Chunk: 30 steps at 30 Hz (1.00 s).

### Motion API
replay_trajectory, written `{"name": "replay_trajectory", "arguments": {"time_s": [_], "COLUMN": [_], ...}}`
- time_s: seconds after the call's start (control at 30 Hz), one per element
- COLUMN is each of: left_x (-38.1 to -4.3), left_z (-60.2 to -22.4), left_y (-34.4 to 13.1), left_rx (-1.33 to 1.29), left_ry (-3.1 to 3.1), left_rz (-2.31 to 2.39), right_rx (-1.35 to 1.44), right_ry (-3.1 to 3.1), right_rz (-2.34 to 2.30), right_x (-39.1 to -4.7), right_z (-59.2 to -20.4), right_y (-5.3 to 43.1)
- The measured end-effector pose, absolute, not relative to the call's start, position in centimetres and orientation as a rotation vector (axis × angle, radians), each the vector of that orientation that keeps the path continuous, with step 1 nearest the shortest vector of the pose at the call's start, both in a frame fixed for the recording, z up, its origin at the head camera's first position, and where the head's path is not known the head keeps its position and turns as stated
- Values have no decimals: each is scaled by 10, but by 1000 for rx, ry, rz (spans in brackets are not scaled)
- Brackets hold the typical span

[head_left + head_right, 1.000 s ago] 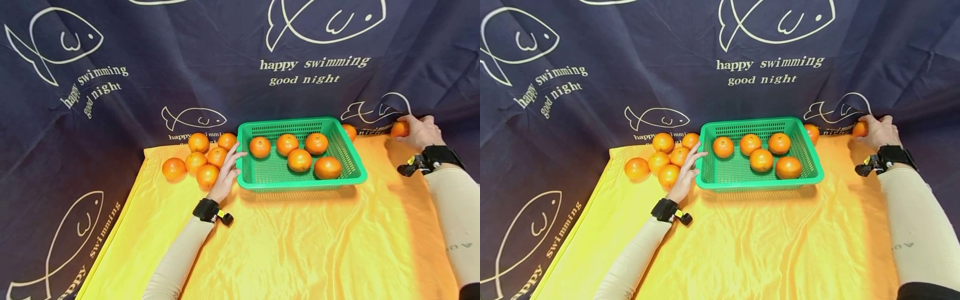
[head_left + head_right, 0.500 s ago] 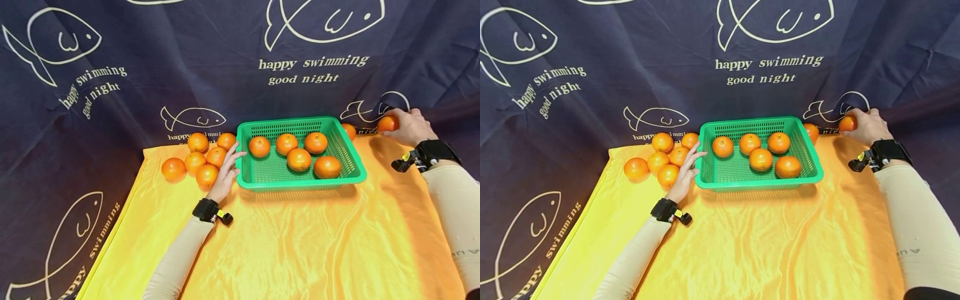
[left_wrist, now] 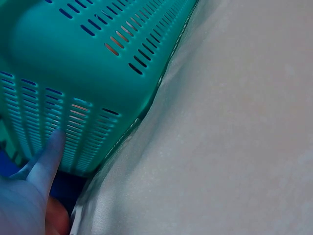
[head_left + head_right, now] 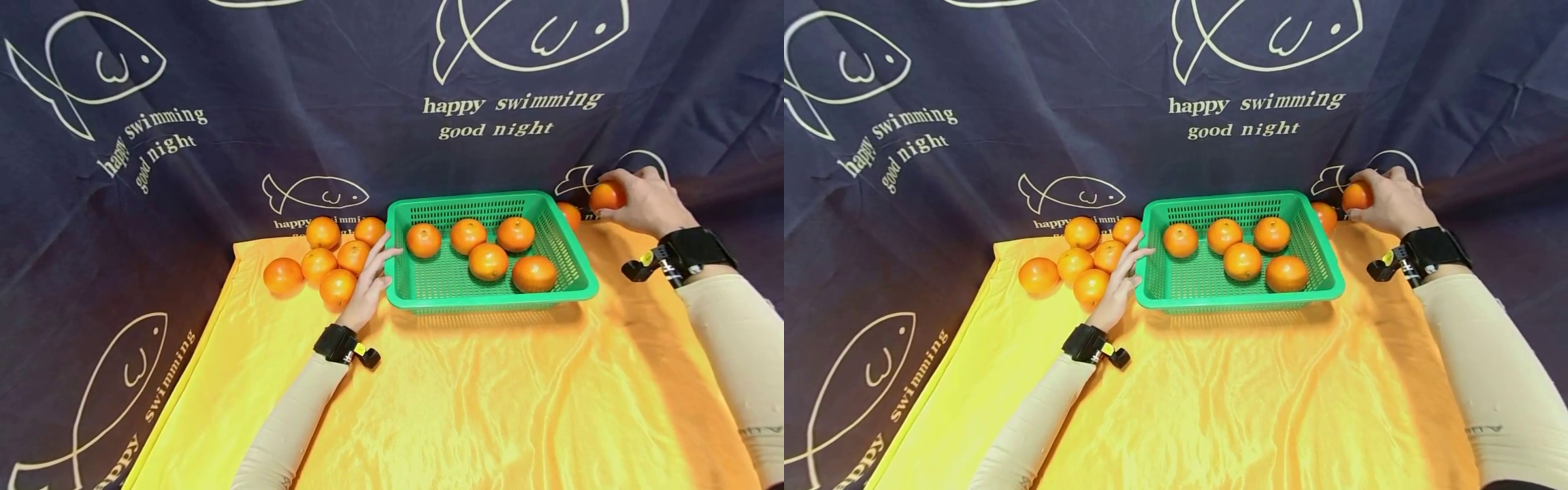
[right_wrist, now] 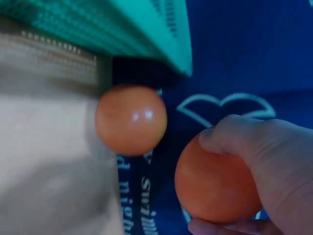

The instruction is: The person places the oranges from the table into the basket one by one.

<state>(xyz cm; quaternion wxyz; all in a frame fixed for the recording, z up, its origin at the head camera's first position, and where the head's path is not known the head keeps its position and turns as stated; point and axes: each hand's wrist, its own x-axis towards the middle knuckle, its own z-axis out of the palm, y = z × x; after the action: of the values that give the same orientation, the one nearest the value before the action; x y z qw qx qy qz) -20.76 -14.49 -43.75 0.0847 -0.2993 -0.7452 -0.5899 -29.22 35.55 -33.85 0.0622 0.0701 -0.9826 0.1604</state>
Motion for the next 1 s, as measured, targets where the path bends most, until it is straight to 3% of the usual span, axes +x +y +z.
{"name": "replay_trajectory", "arguments": {"time_s": [1.0], "left_x": [-208], "left_z": [-438], "left_y": [-145], "left_rx": [-900], "left_ry": [-2211], "left_rz": [-1758], "right_rx": [531], "right_ry": [-2955], "right_rz": [460], "right_x": [-284], "right_z": [-308], "right_y": [262]}}
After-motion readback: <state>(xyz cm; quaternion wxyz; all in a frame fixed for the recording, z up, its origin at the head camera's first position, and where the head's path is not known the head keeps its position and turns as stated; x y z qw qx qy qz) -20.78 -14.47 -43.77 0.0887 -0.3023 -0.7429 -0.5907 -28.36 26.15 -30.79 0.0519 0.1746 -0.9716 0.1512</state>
